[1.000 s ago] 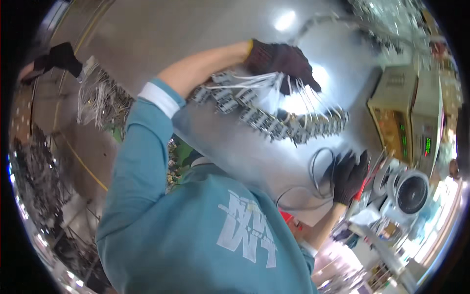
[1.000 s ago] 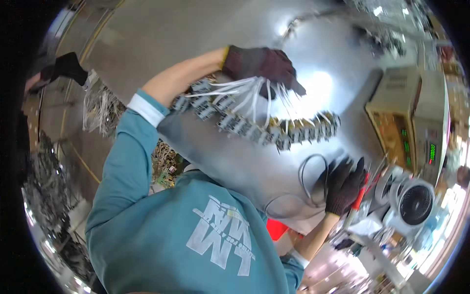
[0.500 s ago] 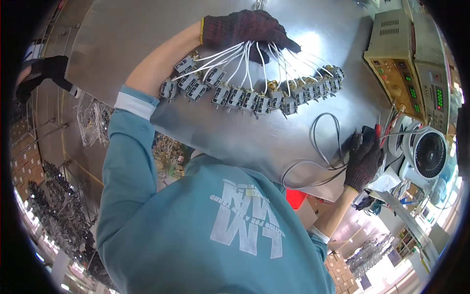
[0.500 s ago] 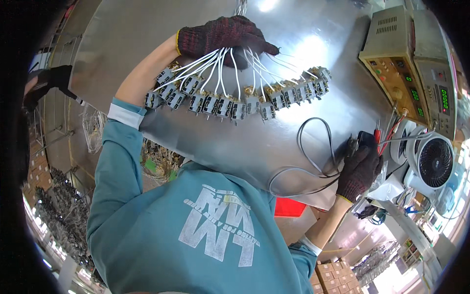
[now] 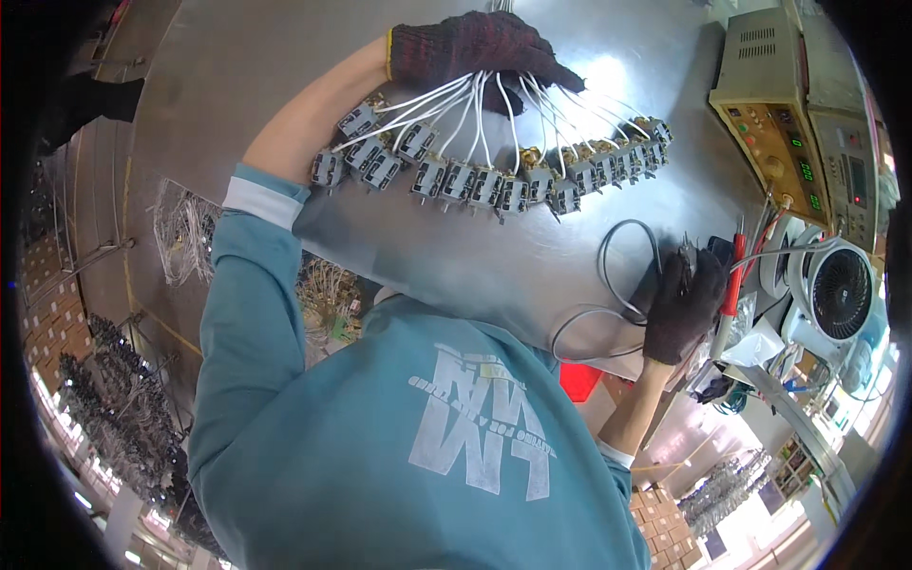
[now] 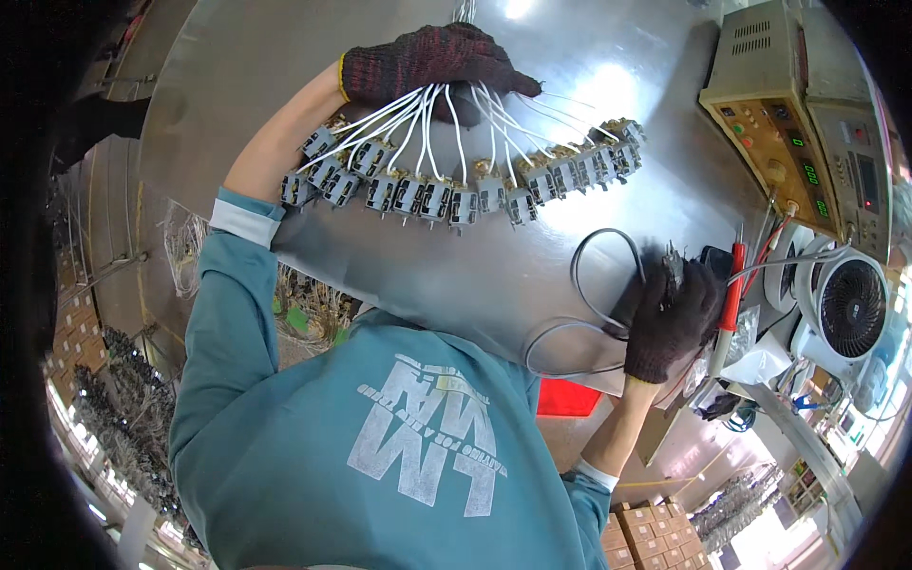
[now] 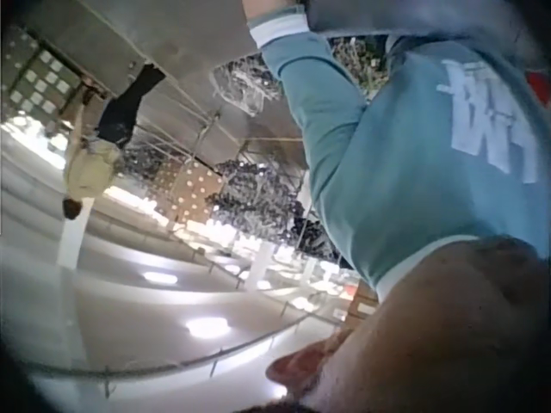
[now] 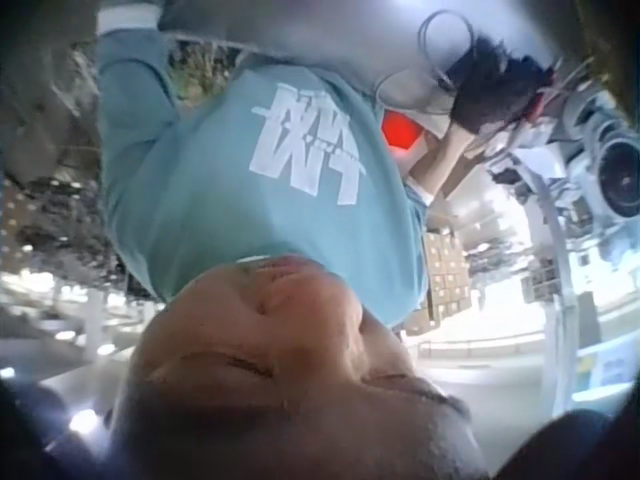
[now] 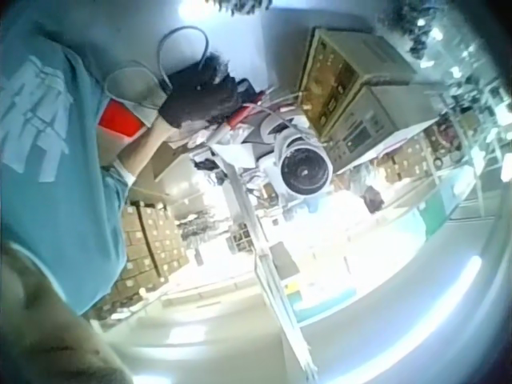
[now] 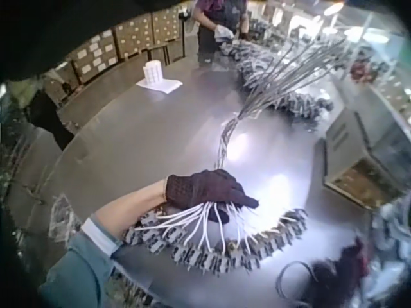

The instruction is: Organizing and inspecting bundles of electronic wire harnesses on a production table.

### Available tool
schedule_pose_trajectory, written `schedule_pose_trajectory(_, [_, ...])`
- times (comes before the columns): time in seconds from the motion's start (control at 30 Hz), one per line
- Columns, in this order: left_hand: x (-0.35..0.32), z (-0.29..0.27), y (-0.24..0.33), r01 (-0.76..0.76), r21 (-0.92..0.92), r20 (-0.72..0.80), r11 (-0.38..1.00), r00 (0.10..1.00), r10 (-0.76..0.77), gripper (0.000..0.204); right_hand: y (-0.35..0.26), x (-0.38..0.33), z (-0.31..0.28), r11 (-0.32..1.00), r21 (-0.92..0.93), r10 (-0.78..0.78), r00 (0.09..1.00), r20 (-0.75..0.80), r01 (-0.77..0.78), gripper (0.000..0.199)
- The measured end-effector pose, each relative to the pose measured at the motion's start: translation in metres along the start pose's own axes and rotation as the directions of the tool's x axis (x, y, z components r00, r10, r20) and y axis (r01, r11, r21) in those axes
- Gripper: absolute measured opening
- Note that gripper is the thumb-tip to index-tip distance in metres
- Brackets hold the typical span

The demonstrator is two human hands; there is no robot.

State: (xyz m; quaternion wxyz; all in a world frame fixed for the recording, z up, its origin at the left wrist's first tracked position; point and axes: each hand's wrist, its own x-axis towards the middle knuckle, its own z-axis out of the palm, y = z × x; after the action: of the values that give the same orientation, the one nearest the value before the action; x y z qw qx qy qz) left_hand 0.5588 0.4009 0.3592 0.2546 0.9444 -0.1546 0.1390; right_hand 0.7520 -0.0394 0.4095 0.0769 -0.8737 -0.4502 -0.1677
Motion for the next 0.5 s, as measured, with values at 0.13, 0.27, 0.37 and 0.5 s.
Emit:
schedule_pose_trajectory(0.13, [-0.008,0.003,-0.002,0.075,-0.221,0.004,0.972,0.997,-0.076,0.074,-0.027,0.023,-0.011,0.839,0.525,0.143,0.989,0.044,-0.145,0.040])
schedule_pose_trajectory(0.27, [-0.007,0.011,0.000,0.041,-0.257,-0.092,0.966,0.994,-0.066,0.071,-0.037,0.058,-0.012,0.733,0.650,0.064,0.972,0.225,-0.199,0.040])
schedule_pose_trajectory(0.37, [-0.004,0.007,-0.003,-0.048,-0.133,-0.118,0.990,0.993,0.032,0.074,-0.038,0.081,-0.005,0.635,0.711,0.049,0.934,0.354,-0.302,0.036])
schedule_pose_trajectory(0.5, [-0.004,0.014,-0.005,0.035,-0.177,-0.065,0.984,0.997,-0.047,0.077,-0.039,0.106,-0.004,0.594,0.700,0.070,0.893,0.445,-0.396,0.038])
